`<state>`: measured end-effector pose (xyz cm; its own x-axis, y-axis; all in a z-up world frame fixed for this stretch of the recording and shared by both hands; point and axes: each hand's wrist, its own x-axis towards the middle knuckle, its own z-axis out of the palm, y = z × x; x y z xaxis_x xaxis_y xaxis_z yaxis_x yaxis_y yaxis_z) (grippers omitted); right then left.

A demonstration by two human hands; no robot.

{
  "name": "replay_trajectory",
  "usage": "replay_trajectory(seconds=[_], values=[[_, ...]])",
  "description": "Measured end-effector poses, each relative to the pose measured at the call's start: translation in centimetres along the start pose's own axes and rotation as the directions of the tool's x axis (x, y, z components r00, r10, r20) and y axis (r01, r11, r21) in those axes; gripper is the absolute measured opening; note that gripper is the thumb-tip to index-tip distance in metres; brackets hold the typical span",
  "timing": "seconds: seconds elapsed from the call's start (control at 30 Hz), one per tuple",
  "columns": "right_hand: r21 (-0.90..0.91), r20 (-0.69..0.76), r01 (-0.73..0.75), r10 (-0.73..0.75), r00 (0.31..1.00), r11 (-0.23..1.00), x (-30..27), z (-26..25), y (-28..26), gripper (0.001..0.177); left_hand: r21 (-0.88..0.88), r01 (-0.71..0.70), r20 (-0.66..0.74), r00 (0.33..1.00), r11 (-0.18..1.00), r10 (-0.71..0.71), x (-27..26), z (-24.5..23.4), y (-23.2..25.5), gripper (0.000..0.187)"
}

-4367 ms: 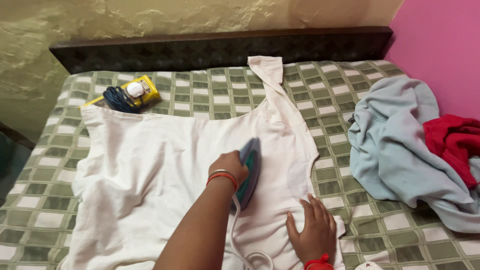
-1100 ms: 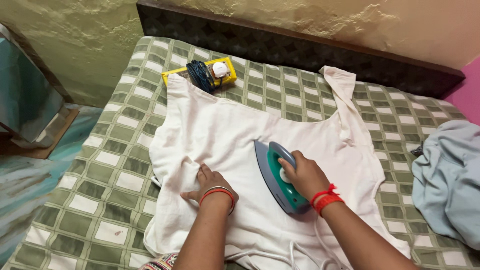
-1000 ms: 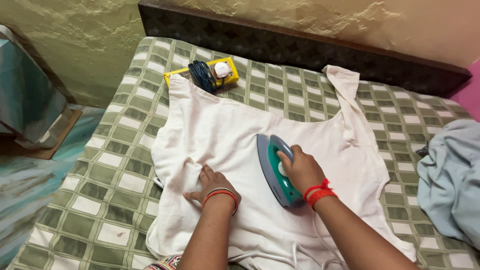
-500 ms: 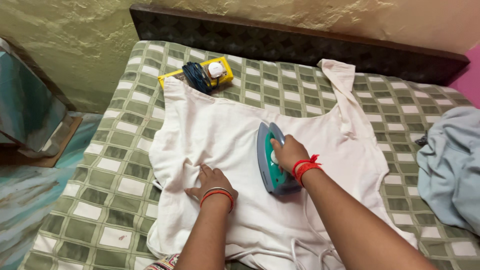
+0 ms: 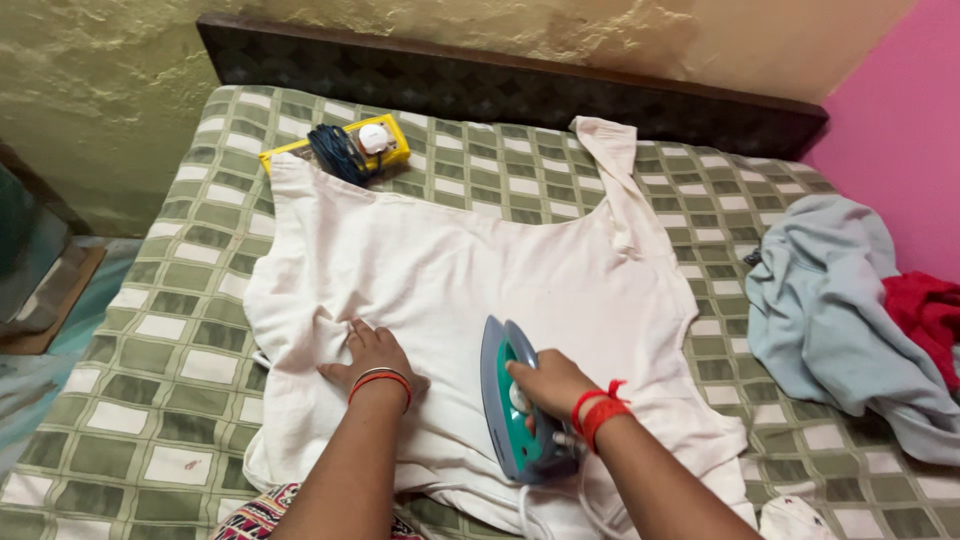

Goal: The person irons a white sleeveless top laid out on a bed. They use a green electric iron to smooth the fabric, moving it back and forth across the garment while holding it flat with their other hand.

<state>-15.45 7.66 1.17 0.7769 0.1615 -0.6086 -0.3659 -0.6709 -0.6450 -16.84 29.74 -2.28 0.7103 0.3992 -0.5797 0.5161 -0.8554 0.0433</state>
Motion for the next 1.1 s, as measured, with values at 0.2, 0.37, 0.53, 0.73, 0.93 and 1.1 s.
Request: replay_trajectory(seconds=[0.2,0.37,0.53,0.73,0.93,1.1], values=[[0.082,-0.056,-0.005,0.01,0.998,0.997,-1.7,0.8,1.1,0.034,0.31,-0.104,-0.448,0.861,0.945,0.241,2.9,5.9,1.8,0.085],[0.204,0.001,0.083,-0.085,0.996,0.975,1.2,0.4,1.2,0.031,0.256,-0.423,-0.034,0.895,0.869,0.445,1.4,6.6,4.3,0.102],[0.167,-0.189,0.101,-0.068,0.98,0.981,2.7,1.3,-0.6,0.034,0.232,-0.399,0.081,0.917,0.887,0.392,-0.4,4.6,4.0,0.123],[-0.03,-0.363,0.028,-0.037,0.931,0.999,4.1,1.5,-3.9,0.042,0.275,-0.387,0.138,0.922,0.88,0.363,-1.7,3.9,4.0,0.165],[-0.06,-0.433,0.016,-0.041,0.9,0.998,7.5,1.5,-5.5,0.04,0.294,-0.389,0.184,0.919,0.873,0.348,-1.4,3.6,4.5,0.178],[-0.028,-0.414,0.015,-0.025,0.91,0.999,8.7,0.8,-5.9,0.039,0.286,-0.394,0.184,0.917,0.874,0.353,-1.3,3.6,4.3,0.178]])
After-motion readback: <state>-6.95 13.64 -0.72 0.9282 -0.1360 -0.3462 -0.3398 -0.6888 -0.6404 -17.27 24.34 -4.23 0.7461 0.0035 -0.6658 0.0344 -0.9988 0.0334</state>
